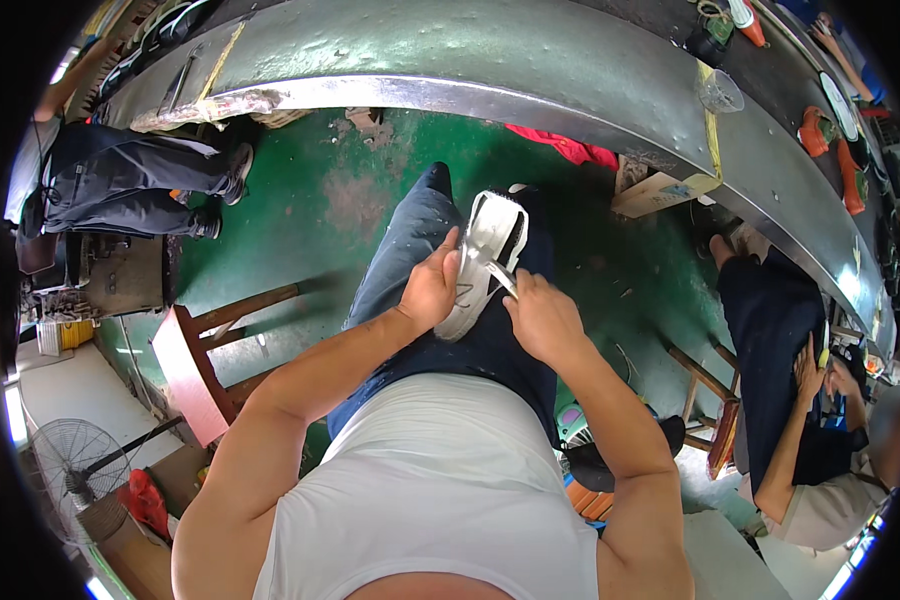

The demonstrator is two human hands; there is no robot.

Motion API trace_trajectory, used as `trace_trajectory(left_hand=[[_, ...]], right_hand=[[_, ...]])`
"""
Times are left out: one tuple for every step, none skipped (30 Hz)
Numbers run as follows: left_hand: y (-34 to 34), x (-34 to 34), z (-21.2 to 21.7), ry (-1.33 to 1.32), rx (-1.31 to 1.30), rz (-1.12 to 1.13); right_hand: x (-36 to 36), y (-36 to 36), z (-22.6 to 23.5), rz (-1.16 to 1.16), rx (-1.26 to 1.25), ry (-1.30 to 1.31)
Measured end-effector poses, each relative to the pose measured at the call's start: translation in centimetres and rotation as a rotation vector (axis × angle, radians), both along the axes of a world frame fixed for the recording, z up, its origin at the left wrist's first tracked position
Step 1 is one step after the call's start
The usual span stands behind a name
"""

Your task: Pulling shoe uppers over lasts using lasting pliers and placing them on a conveyor belt.

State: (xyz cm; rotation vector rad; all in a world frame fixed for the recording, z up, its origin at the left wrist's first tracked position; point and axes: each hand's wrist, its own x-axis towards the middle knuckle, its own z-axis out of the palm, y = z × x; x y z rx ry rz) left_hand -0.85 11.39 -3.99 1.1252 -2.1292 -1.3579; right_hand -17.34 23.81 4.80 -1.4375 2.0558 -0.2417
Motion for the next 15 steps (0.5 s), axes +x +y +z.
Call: trace_trajectory(left_hand=[[0.1, 0.1, 0.4, -0.038, -0.144, -0.102], [0.1, 0.2, 0.7, -0.077, -0.288, -0.202], [-0.2, 0.2, 0.9, -0.075, -0.286, -0.200], [-0.5, 0.4, 1.0, -0.127, -0.251, -0.266], [-0.8, 0.5, 1.2, -0.176, -0.213, -0.341], [-1.1, 0.5, 1.4, -0.177, -0.208, -0.341], [-1.5, 0.3, 2.0, -0.255, -0.153, -0.384], [-2.0, 0.1, 2.7, -0.336, -0.095, -0.422], [-2.5, -0.1, 3.4, -0.340, -0.093, -0.419], [-2.7, -0.3, 4.3, -0.401, -0.077, -0.463], [-2.8, -0.7, 4.8, -0.459, -0.066, -0.509], [-2.7, -0.8, 4.9, -0.456, -0.067, -0.511], [-2.6, -1.0, 5.0, -0.488, -0.114, -0.546], [-2.4, -0.8, 5.1, -0.526, -0.163, -0.580], [-2.0, -0.1, 5.1, -0.528, -0.166, -0.584]], right_hand=[[0.0, 0.5, -1.0, 0.001, 0.002, 0.002], [-0.2, 1.3, -2.4, -0.020, -0.057, -0.051], [-0.7, 2.1, -3.7, -0.041, -0.116, -0.104], [-1.5, 1.8, -3.0, -0.033, -0.113, -0.106], [-2.5, 1.1, -1.7, -0.119, 0.087, -0.376], [-3.5, 0.6, -1.1, -0.205, 0.289, -0.644], [-4.9, 1.1, -1.9, -0.235, 0.296, -0.762], [-5.1, 0.4, -0.2, -0.215, 0.278, -0.643], [-4.9, -0.4, -0.1, -0.169, 0.085, -0.508], [-4.4, -0.8, 0.0, -0.127, -0.104, -0.370], [-4.0, -1.4, -0.5, -0.129, -0.103, -0.368], [-3.4, -1.9, -1.9, -0.119, -0.281, -0.300], [-3.3, -2.2, -3.4, -0.108, -0.459, -0.228], [-2.9, -2.7, -4.3, 0.025, -0.256, -0.042], [-3.3, -2.6, -4.9, 0.024, -0.216, -0.064]])
